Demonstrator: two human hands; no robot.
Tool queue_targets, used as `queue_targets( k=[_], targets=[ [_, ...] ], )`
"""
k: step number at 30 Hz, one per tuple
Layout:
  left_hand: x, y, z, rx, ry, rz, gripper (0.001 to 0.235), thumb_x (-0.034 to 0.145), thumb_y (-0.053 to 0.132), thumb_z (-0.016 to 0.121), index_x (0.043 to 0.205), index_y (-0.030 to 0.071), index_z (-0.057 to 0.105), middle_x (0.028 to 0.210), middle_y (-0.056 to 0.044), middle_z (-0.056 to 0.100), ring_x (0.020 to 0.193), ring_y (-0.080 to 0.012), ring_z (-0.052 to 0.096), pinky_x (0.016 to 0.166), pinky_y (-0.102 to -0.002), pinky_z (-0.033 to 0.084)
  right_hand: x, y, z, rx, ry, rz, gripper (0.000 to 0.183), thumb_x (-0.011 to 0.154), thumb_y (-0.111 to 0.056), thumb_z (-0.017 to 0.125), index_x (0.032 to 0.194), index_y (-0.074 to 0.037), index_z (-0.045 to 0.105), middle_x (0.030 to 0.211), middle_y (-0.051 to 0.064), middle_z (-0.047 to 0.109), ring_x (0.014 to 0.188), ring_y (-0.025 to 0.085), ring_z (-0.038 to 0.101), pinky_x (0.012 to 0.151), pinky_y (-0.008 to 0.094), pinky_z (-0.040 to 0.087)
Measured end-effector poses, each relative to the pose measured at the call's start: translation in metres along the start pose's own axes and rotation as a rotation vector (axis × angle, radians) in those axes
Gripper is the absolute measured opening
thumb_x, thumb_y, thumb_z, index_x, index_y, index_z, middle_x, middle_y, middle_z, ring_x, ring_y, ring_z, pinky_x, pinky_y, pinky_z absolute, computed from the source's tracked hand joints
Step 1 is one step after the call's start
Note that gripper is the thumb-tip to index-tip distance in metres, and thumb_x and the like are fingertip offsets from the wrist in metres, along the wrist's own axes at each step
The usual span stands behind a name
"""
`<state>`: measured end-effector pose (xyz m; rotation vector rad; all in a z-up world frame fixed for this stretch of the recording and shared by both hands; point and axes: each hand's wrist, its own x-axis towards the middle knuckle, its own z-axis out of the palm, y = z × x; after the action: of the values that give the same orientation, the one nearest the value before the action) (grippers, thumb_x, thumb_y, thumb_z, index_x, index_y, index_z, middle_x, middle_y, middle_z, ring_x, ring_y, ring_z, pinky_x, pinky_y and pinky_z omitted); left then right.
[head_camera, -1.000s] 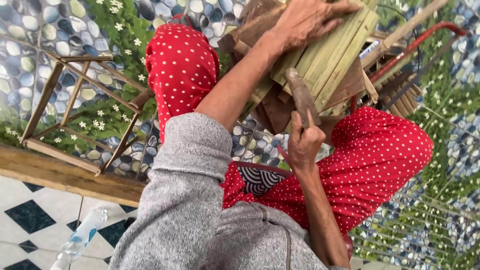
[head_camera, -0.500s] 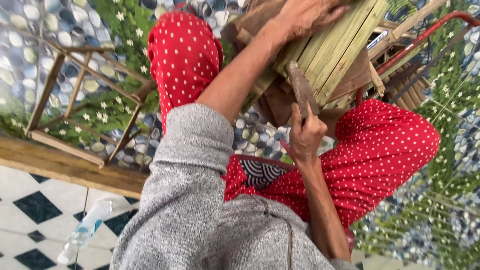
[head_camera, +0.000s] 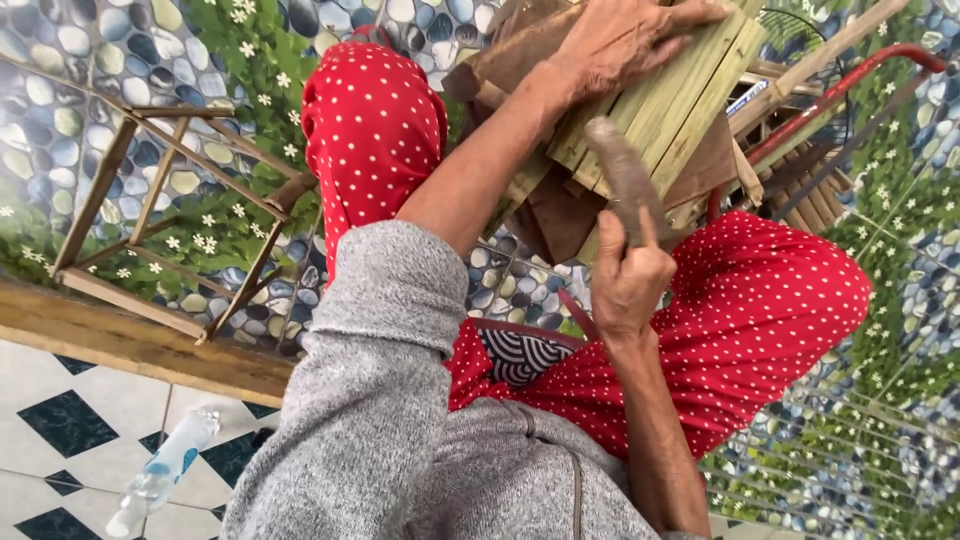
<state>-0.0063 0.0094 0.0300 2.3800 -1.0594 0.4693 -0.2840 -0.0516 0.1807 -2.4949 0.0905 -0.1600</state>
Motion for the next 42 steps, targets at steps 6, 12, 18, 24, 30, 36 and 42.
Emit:
queue_targets(
  k=[6,12,18,24,30,36,42],
  targets=[
    [0.012,0.014,-0.037,-0.028,-0.169,-0.019,0.040,0.118,0.043,0.051,0.155,0.038,0.039,0.143,-0.006,0.046,0.116,-0.0245,0.040,0.091,-0.045,0.032,0.055,-0.006,-0.040,0.454,-0.033,0.176,0.029,0.114,-0.037,0.045,0.104,-0.010,0.049,0.070,-0.004,0.048,0.046,0.004,0.039,0.034,0.017,0.038],
    [0.018,0.020,-0.081,-0.197,-0.315,-0.223,0.052,0.115,0.040,0.073,0.156,0.035,0.043,0.164,-0.010,0.025,0.152,-0.0334,0.024,0.125,-0.058,0.018,0.098,0.008,-0.056,0.688,-0.015,0.321,0.031,0.109,-0.044,0.056,0.109,-0.013,0.050,0.067,-0.009,0.045,0.043,0.002,0.035,0.032,0.017,0.032],
    [-0.015,0.010,-0.129,-0.395,-0.062,-0.403,0.011,0.098,0.022,0.067,0.101,0.012,0.062,0.099,-0.005,0.063,0.073,-0.0157,0.060,0.055,-0.026,0.052,0.113,0.017,-0.054,0.722,0.045,0.354,0.031,0.109,-0.041,0.055,0.099,-0.013,0.047,0.063,-0.007,0.040,0.044,0.002,0.034,0.034,0.020,0.031],
    [-0.025,0.002,-0.130,-0.378,-0.106,-0.318,0.017,0.102,0.024,0.062,0.101,0.010,0.053,0.083,-0.002,0.061,0.064,-0.0136,0.054,0.051,-0.027,0.044,0.123,0.020,-0.054,0.770,0.019,0.366,0.033,0.110,-0.041,0.049,0.103,-0.010,0.057,0.062,-0.007,0.039,0.045,0.002,0.037,0.035,0.018,0.032],
    [0.009,0.035,-0.152,-0.519,-0.208,-0.160,0.113,0.086,0.071,0.079,0.165,0.024,0.014,0.162,-0.023,0.033,0.147,-0.0398,0.049,0.119,-0.065,0.047,0.131,0.027,-0.045,0.631,-0.075,0.226,0.028,0.115,-0.033,0.041,0.128,-0.009,0.049,0.071,0.001,0.050,0.051,0.008,0.047,0.040,0.021,0.042],
    [0.025,0.053,-0.152,-0.514,-0.110,-0.103,0.039,0.112,0.017,0.058,0.146,0.021,0.038,0.140,-0.009,0.054,0.119,-0.0270,0.063,0.095,-0.040,0.057,0.134,0.014,-0.057,0.962,-0.300,0.263,0.030,0.111,-0.018,0.048,0.137,-0.014,0.034,0.085,0.015,0.065,0.054,0.013,0.056,0.043,0.024,0.048],
    [0.029,0.060,-0.161,-0.851,0.061,-0.393,0.017,0.111,0.029,0.045,0.119,0.017,0.053,0.103,-0.006,0.073,0.074,-0.0153,0.074,0.059,-0.024,0.066,0.137,0.024,-0.070,1.479,-0.384,0.120,0.028,0.112,-0.011,0.045,0.140,-0.007,0.048,0.110,0.020,0.068,0.082,0.021,0.067,0.068,0.034,0.064]
  ],
)
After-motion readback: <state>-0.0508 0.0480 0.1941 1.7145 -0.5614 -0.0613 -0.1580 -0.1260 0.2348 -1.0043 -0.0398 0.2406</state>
